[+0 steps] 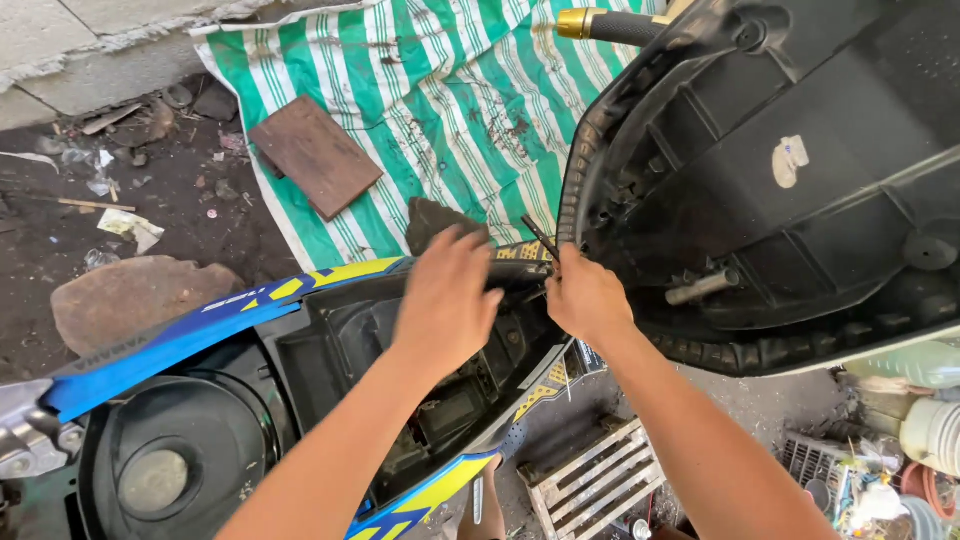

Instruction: Disconnecting the electrical terminals and removing the lead-acid battery from a motorcycle's battery compartment.

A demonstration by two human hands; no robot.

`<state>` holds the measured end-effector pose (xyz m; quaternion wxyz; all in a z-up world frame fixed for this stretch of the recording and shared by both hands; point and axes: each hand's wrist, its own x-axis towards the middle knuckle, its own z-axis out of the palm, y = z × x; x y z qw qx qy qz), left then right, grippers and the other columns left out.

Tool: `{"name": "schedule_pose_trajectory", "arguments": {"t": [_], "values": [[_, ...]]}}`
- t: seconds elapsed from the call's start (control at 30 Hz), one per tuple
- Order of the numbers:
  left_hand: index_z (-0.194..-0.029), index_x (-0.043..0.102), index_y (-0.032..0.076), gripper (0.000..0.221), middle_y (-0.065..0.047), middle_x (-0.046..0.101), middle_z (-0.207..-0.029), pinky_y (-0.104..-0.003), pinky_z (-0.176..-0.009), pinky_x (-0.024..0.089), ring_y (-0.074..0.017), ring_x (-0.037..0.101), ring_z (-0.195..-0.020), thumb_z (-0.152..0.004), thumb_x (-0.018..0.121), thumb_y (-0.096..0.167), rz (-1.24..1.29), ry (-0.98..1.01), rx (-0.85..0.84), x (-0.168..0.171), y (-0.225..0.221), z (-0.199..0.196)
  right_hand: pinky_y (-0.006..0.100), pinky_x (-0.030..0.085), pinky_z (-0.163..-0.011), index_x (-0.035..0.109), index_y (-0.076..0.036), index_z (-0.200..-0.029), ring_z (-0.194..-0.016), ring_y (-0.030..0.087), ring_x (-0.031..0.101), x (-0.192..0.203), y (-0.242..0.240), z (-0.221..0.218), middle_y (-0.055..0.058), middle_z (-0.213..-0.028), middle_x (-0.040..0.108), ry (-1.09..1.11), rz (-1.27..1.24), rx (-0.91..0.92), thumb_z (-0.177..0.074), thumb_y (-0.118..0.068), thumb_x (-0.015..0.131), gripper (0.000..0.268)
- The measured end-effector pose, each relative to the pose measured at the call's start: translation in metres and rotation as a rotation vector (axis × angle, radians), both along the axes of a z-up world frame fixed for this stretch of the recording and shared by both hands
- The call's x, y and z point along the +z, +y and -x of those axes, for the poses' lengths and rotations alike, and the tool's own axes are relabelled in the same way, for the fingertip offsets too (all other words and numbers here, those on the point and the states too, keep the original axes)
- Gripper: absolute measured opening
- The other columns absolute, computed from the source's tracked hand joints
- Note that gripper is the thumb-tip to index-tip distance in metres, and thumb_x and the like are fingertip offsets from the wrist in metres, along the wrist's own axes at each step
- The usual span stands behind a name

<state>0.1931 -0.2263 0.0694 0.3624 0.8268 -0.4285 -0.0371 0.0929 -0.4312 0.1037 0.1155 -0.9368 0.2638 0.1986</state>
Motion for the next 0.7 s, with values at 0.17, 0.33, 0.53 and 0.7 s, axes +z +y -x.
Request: {"name": "schedule_pose_trajectory", "arguments": {"t": [0.17,0.33,0.53,0.7], "values": [[-0.128,0.072,0.0,0.05,-0.021,0.066,-0.124,-0.057,-0.117,0.043,-0.044,0.058,-0.128,-0.096,0.076,0.038,0.118,-0.376,-0.3,-0.081,-0.115,-0.024,0.058,0.064,-0.082,0.062,-0.009,-0.122,-0.096,0.049,0.078,-0.01,-0.006,0.001,0.02,-0.095,0.074,-0.017,0.062,0.016,-0.106,-0.032,0.062,0.028],[-0.092,0.072,0.009,0.05,-0.01,0.065,-0.088,-0.049,-0.09,0.052,-0.0336,0.067,-0.09,-0.092,0.071,0.059,0.252,-0.566,-0.369,-0.113,-0.143,-0.045,0.06,0.064,-0.079,0.059,-0.011,-0.128,-0.093,0.048,0.08,-0.014,-0.01,-0.003,0.018,-0.096,0.078,0.075,0.096,0.01,-0.101,-0.05,0.064,0.048],[-0.09,0.068,0.015,0.031,-0.002,0.061,-0.085,-0.043,-0.075,0.047,-0.0245,0.06,-0.081,-0.102,0.06,0.043,0.143,-0.591,-0.37,-0.104,-0.128,-0.05,0.055,0.067,-0.074,0.06,-0.002,-0.139,-0.087,0.042,0.082,-0.011,-0.003,-0.006,0.016,-0.088,0.076,0.087,0.135,0.144,-0.111,-0.042,0.062,0.049],[-0.083,0.063,0.017,0.035,0.002,0.06,-0.082,-0.039,-0.077,0.047,-0.0198,0.058,-0.078,-0.11,0.057,0.038,0.127,-0.605,-0.316,-0.095,-0.127,-0.044,0.054,0.067,-0.068,0.062,-0.005,-0.13,-0.082,0.038,0.082,-0.019,-0.014,-0.002,0.011,-0.084,0.074,0.071,0.114,0.128,-0.109,-0.051,0.067,0.05]]}}
